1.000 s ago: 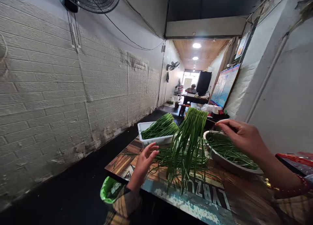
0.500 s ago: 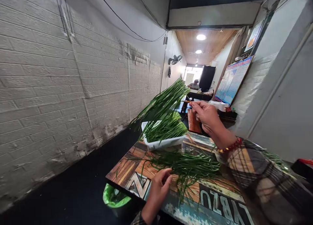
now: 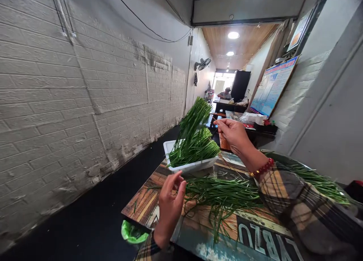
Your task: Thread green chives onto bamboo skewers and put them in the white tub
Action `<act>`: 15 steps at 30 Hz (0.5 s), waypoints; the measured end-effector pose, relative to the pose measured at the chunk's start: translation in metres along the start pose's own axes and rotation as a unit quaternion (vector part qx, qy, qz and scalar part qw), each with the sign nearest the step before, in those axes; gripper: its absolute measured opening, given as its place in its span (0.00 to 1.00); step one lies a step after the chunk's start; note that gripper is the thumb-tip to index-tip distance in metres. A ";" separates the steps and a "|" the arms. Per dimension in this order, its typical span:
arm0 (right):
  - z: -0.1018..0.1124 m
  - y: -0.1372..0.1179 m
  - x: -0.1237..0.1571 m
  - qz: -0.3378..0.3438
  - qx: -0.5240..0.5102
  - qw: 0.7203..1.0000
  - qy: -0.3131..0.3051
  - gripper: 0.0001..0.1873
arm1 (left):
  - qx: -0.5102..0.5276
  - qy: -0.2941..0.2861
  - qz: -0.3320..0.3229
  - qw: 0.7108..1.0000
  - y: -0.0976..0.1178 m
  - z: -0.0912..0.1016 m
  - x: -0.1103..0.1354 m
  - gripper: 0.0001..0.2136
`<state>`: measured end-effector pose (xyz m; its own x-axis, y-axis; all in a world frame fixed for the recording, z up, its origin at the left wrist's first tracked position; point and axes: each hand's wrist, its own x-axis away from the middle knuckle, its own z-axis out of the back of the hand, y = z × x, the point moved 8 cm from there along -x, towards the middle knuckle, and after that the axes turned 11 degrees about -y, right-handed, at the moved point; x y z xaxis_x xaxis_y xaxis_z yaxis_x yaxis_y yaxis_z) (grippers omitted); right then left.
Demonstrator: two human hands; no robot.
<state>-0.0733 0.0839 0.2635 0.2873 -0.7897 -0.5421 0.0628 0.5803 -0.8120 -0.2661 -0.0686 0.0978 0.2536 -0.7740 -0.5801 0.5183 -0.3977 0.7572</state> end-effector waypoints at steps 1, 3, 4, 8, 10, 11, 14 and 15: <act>-0.004 -0.003 -0.001 -0.005 -0.021 1.000 -0.003 0.21 | 0.003 -0.008 0.009 1.000 -0.004 -0.006 0.008 0.13; -0.014 -0.006 -0.003 -0.017 -0.075 0.997 -0.012 0.20 | 0.012 -0.037 0.029 0.999 -0.013 -0.022 0.025 0.13; -0.020 -0.007 -0.004 -0.025 -0.105 0.994 -0.015 0.20 | 0.019 -0.054 0.038 0.998 -0.018 -0.031 0.035 0.13; -0.040 0.011 -0.007 -0.073 -0.182 0.980 -0.018 0.19 | 0.042 -0.110 0.066 0.991 -0.031 -0.062 0.062 0.13; -0.044 0.033 -0.007 -0.101 -0.177 0.979 -0.007 0.18 | 0.045 -0.131 0.073 0.988 -0.035 -0.075 0.067 0.14; -0.045 0.046 -0.006 -0.111 -0.171 0.979 -0.002 0.18 | 0.045 -0.143 0.076 0.986 -0.037 -0.082 0.069 0.14; -0.040 0.092 0.000 -0.133 -0.148 0.980 0.009 0.19 | 0.043 -0.171 0.083 0.981 -0.044 -0.097 0.072 0.14; -0.037 0.107 0.004 -0.141 -0.136 0.981 0.008 0.19 | 0.042 -0.176 0.085 0.980 -0.047 -0.100 0.072 0.14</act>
<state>-0.1008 0.1359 0.1664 0.2803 -0.9151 -0.2899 -0.1211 0.2658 -0.9564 -0.1906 -0.0568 -0.0099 0.0256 -0.9490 -0.3143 0.4196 -0.2752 0.8650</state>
